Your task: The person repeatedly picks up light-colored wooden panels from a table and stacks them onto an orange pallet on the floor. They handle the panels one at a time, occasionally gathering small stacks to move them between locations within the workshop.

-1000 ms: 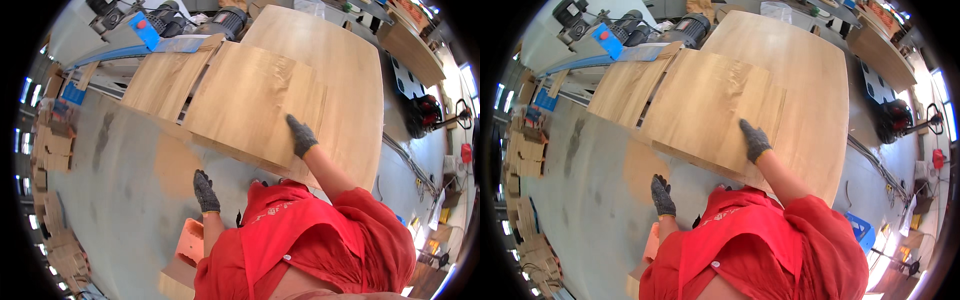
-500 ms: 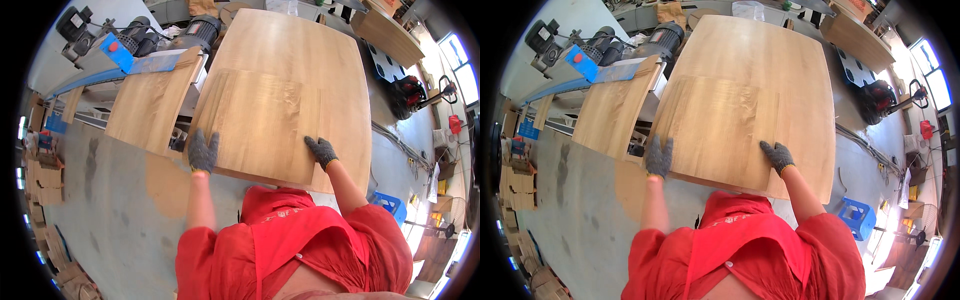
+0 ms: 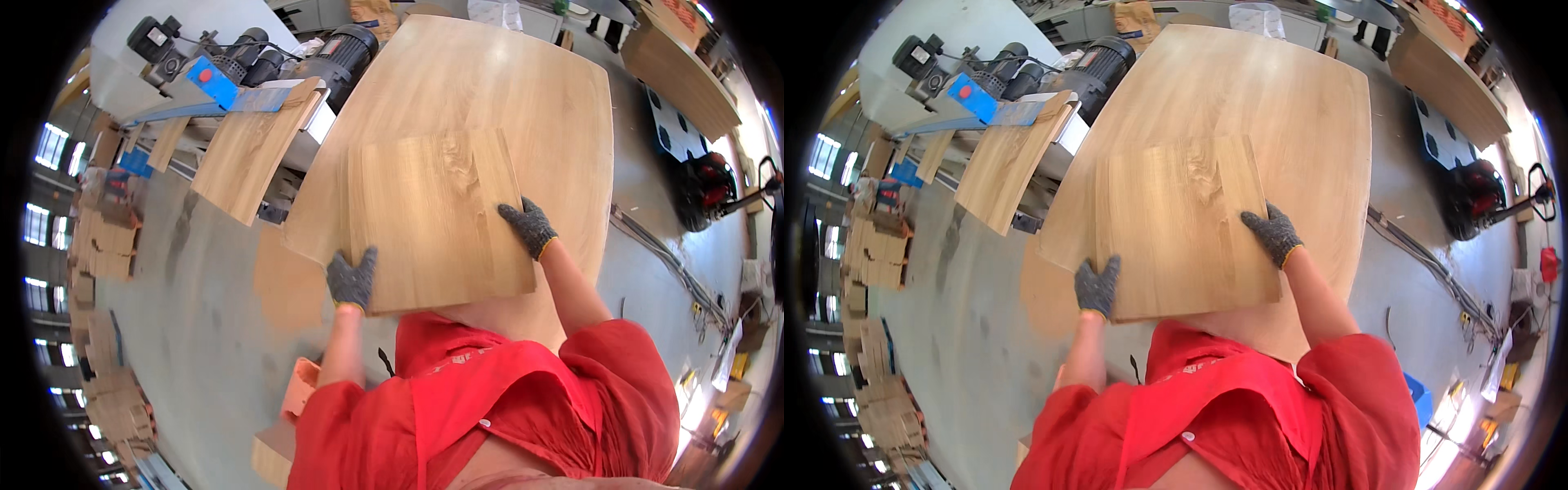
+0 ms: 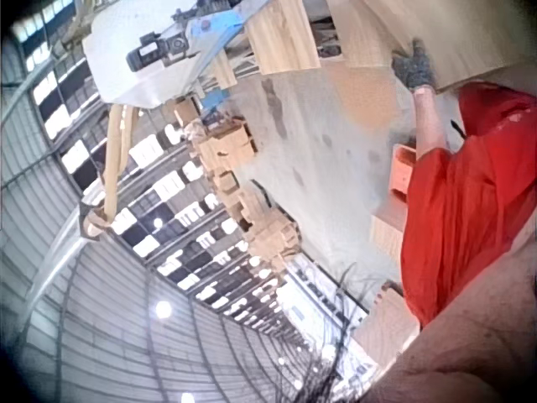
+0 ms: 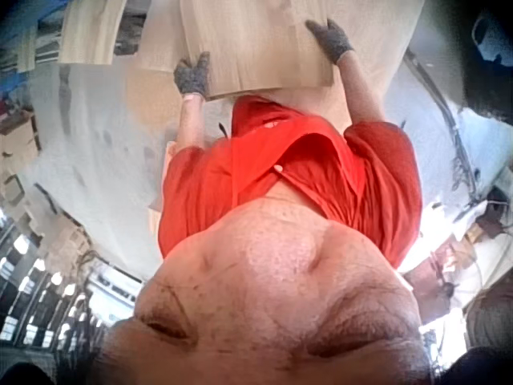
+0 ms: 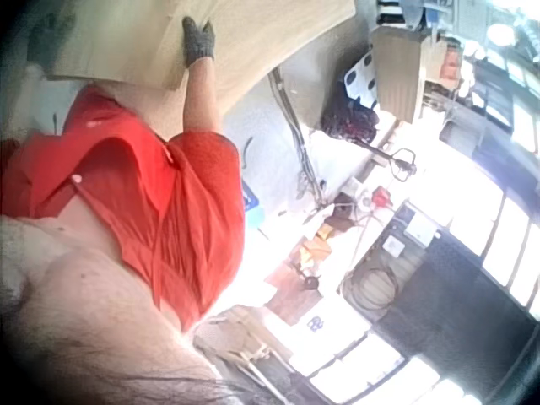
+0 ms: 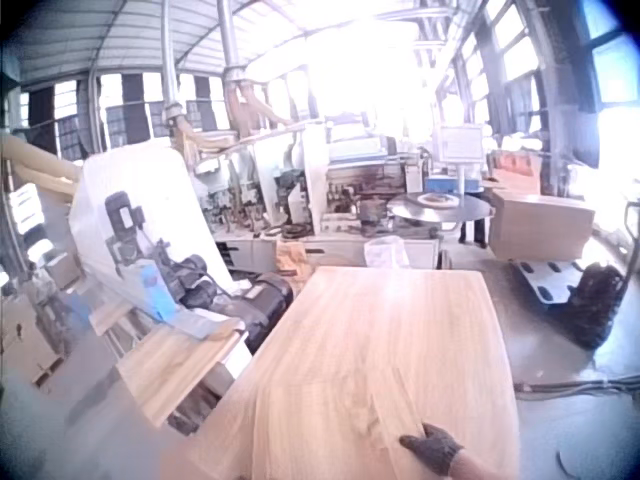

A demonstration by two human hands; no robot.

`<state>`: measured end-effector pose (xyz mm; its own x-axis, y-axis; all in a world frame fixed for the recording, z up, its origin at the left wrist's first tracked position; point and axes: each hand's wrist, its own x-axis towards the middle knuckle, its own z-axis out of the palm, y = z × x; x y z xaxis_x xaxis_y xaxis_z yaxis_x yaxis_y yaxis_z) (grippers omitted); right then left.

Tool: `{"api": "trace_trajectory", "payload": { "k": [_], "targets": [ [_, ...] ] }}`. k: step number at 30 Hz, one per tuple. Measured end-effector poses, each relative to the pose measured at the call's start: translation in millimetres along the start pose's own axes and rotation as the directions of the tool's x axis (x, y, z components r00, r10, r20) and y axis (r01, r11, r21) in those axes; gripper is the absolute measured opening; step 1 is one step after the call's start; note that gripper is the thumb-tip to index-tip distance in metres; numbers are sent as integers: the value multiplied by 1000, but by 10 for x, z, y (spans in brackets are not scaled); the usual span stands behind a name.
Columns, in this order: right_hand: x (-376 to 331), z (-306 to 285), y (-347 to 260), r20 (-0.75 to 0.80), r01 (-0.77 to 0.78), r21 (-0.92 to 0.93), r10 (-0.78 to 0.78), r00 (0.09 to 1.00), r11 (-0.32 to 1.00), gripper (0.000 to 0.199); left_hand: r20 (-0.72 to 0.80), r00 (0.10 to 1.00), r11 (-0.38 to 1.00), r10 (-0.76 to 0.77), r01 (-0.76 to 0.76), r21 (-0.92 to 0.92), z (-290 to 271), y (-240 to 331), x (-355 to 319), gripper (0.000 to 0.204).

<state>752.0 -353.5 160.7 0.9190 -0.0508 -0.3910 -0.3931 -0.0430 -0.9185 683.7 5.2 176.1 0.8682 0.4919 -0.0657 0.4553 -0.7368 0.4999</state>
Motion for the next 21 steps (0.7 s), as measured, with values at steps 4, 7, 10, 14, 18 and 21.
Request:
{"api": "trace_trajectory", "payload": {
  "k": [4,7,10,14,18,21],
  "targets": [
    [-342,-674,-176,127,-49,-181,73,989,982,59,86,986,939,-144,164,-301,166,212,-1156,66],
    [-543,-944,92,150,40,-339,12,989,940,72,29,972,874,-235,224,-432,236,144,-1805,63],
    [-656,-1073,189,209,92,-436,2,978,895,85,244,861,600,-446,490,-632,378,176,-2201,66],
    [-597,-1019,53,243,134,-324,-54,968,936,82,183,869,757,-460,492,-429,402,209,-1977,69],
    [-473,-1189,-236,404,35,-300,94,910,953,78,96,930,829,-353,359,-429,681,51,-1998,60],
    [7,-1193,-455,496,-160,-56,167,852,985,70,96,935,828,-343,349,-439,760,194,-1880,57]
  ]
}}
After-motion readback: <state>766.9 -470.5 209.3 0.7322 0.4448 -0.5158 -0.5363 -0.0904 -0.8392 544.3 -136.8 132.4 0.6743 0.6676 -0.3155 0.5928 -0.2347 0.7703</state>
